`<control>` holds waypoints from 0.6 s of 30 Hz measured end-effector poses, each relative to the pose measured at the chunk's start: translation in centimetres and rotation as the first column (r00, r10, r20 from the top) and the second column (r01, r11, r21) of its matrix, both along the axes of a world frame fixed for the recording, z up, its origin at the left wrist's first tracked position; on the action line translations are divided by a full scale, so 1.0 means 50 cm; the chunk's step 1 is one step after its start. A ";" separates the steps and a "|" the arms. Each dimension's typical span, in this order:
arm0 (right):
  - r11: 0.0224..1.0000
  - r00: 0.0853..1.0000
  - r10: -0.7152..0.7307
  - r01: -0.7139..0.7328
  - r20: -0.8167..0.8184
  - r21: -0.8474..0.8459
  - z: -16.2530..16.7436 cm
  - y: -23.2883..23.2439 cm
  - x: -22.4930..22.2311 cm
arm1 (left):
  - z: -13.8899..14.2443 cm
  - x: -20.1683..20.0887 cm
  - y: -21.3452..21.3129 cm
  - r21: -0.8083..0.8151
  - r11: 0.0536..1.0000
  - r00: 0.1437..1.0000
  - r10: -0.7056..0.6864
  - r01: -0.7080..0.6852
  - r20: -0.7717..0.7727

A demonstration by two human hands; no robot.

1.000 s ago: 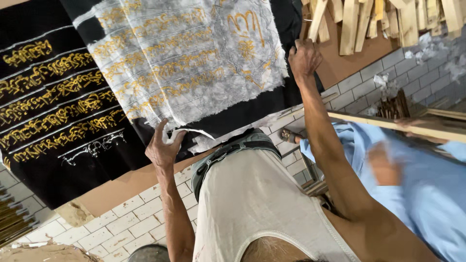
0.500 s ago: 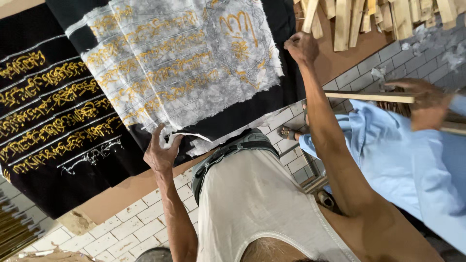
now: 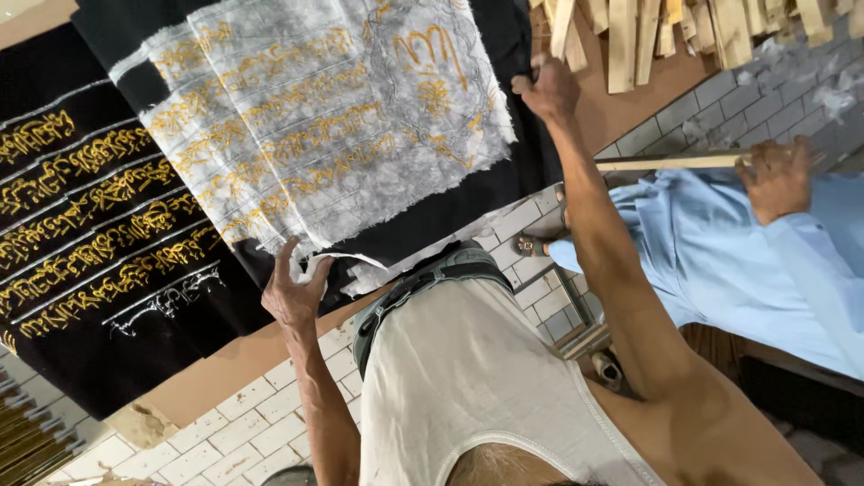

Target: The person stands at a work table and peels white paper backing off a black cloth decorated with gold calligraphy, tearing the paper into pieces and pulling it away section by section, letting scraps fall to the floor. They press the cloth flat with one hand while pulling paper with the other, working across the panel.

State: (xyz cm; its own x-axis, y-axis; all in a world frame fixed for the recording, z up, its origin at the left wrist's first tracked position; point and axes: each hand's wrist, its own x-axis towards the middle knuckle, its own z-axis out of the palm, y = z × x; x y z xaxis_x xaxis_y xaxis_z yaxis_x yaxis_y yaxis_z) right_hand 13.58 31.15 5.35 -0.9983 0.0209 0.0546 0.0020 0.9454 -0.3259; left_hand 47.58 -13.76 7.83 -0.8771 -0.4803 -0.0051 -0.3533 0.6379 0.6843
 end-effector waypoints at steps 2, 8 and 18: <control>1.000 0.999 0.017 -0.016 -0.032 0.014 -0.013 -0.007 0.012 | 0.000 0.000 -0.001 -0.044 0.999 0.999 -0.022 0.020 -0.035; 0.980 0.918 0.106 -0.032 -0.381 0.195 -0.021 -0.015 0.042 | -0.004 0.000 -0.002 -0.063 0.997 0.996 -0.039 0.033 -0.085; 1.000 0.989 -0.009 0.006 -0.146 -0.016 -0.011 -0.023 0.010 | -0.019 0.009 -0.004 -0.058 0.998 0.997 -0.023 0.018 -0.073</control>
